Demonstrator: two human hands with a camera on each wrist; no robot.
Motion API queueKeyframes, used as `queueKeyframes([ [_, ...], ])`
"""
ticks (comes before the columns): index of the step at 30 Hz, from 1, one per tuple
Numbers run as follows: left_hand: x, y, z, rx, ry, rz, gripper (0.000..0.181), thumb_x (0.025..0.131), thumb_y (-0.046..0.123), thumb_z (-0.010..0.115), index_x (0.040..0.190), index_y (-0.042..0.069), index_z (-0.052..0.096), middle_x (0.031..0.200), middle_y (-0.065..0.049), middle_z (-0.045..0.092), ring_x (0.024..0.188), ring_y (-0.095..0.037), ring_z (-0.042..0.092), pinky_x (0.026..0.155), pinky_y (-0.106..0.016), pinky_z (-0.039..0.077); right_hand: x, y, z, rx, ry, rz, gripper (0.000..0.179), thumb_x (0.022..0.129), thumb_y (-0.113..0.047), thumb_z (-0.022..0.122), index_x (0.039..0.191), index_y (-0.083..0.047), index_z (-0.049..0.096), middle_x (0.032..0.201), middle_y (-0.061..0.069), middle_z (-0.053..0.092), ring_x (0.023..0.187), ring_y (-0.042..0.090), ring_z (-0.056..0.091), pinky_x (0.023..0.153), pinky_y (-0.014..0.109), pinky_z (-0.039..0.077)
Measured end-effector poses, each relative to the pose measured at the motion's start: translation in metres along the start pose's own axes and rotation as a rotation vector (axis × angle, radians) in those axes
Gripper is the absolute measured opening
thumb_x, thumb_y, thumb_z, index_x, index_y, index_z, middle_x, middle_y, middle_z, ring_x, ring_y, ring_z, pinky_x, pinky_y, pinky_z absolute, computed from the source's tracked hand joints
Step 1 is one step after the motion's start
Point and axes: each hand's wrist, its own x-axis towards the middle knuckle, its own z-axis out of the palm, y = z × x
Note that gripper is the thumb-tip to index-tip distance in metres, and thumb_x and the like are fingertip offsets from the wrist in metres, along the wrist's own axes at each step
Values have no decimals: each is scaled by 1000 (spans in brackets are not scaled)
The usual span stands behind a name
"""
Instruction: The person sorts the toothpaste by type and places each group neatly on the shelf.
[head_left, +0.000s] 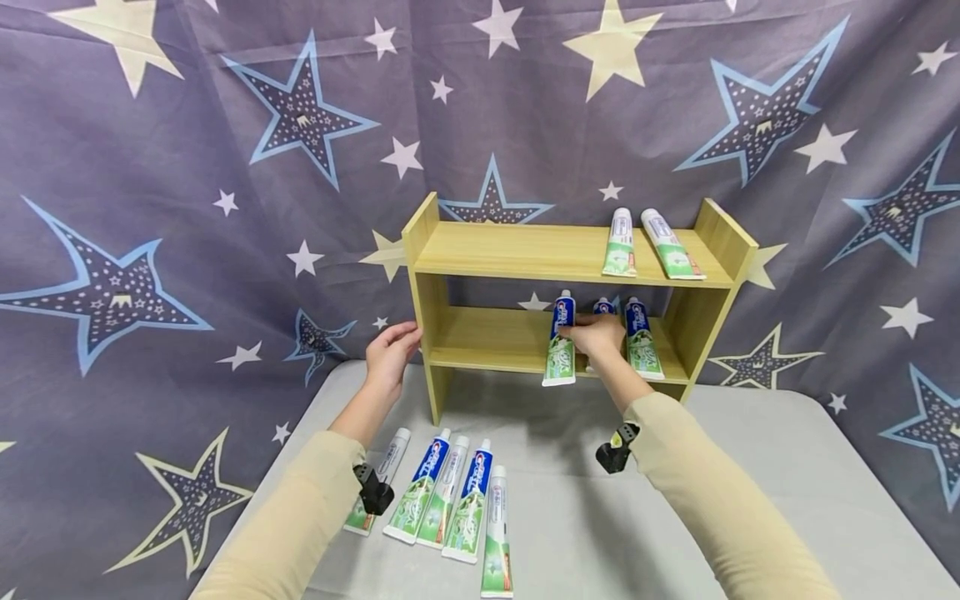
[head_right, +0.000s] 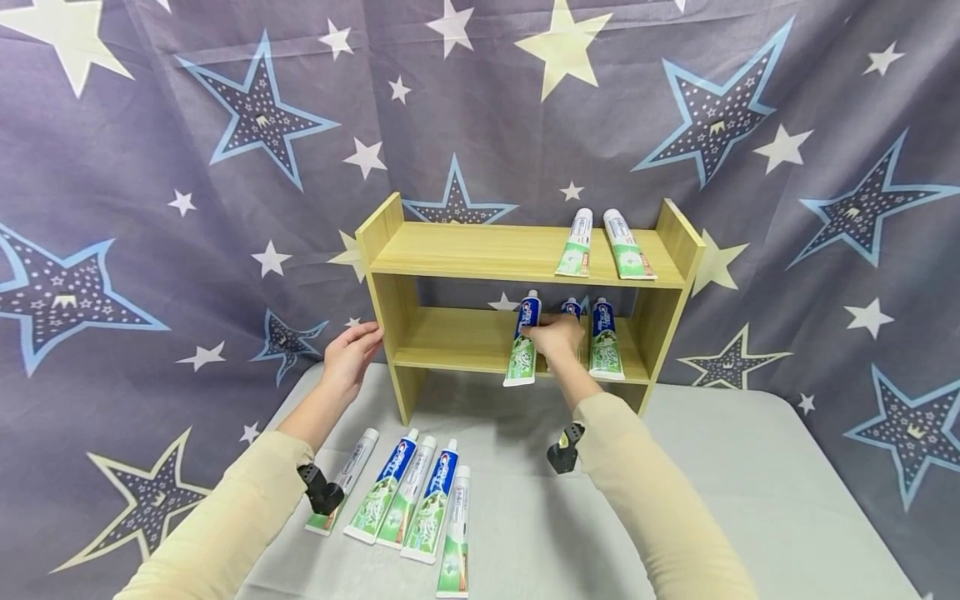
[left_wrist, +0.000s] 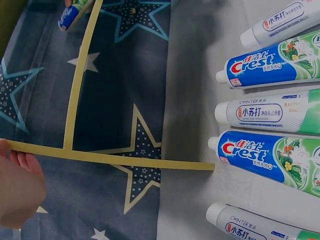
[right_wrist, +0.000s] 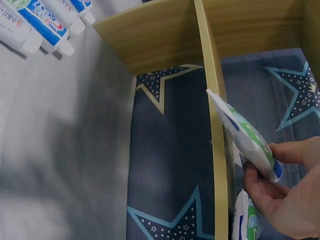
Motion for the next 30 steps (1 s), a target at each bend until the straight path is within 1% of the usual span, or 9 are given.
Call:
queueKeyframes([
  [4,-1,-1,-1,-9,-2,1,13,86,-1,65,95,8,64,73,14,65,76,-1,67,82,-16,57,2,1,2,-79,30,-51,37,80,-24,75,111,-4,70,116,18,68,103,32,66,101,39,51],
  [10,-2,1,1,-27,-5,-29,13,86,-2,65,95,8,65,75,12,65,76,-1,66,87,-19,57,7,3,5,-321,44,-202,29,86,-23,67,107,-3,72,110,15,70,113,35,62,111,47,39],
  [14,-1,1,1,-36,-2,-30,14,86,-3,65,93,9,65,75,12,65,76,-1,67,91,-22,56,7,4,6,-310,76,-285,20,84,-16,65,94,-3,76,99,14,74,106,36,65,111,53,37],
  [17,-1,1,1,-41,0,-28,14,86,-3,65,92,9,65,75,12,66,76,-1,67,91,-22,57,5,3,5,-223,104,-316,18,81,-11,64,68,-1,72,72,15,72,85,37,65,106,52,41],
  [19,0,1,1,-40,0,-27,14,86,-3,64,94,8,65,75,12,66,76,-1,67,89,-21,57,3,2,3,-189,114,-331,23,82,-11,63,61,-1,65,60,12,65,75,34,60,102,51,44],
  [21,0,1,1,-36,-1,-28,14,86,-3,64,96,6,65,74,12,66,75,-1,67,86,-19,57,1,1,1,-172,105,-320,22,85,-13,62,65,-2,65,62,11,64,77,33,60,102,49,46],
  [23,1,1,1,-33,0,-31,15,86,-2,65,99,5,64,74,12,65,75,-1,67,83,-17,58,-2,-1,-3,-160,85,-301,18,87,-17,62,85,-2,72,79,12,73,90,32,65,103,48,47],
  [26,1,1,1,-24,0,-36,16,86,-2,65,101,4,64,74,12,65,73,0,66,81,-16,57,-8,-2,-9,-159,48,-253,30,90,-23,62,111,-3,70,108,14,73,109,31,63,105,46,47],
  [30,-1,2,0,1,5,-27,19,86,0,65,106,2,64,73,15,65,72,1,65,83,-17,57,-17,-2,-17,-142,27,-236,37,89,-26,64,120,-4,65,119,14,69,112,30,64,101,43,50],
])
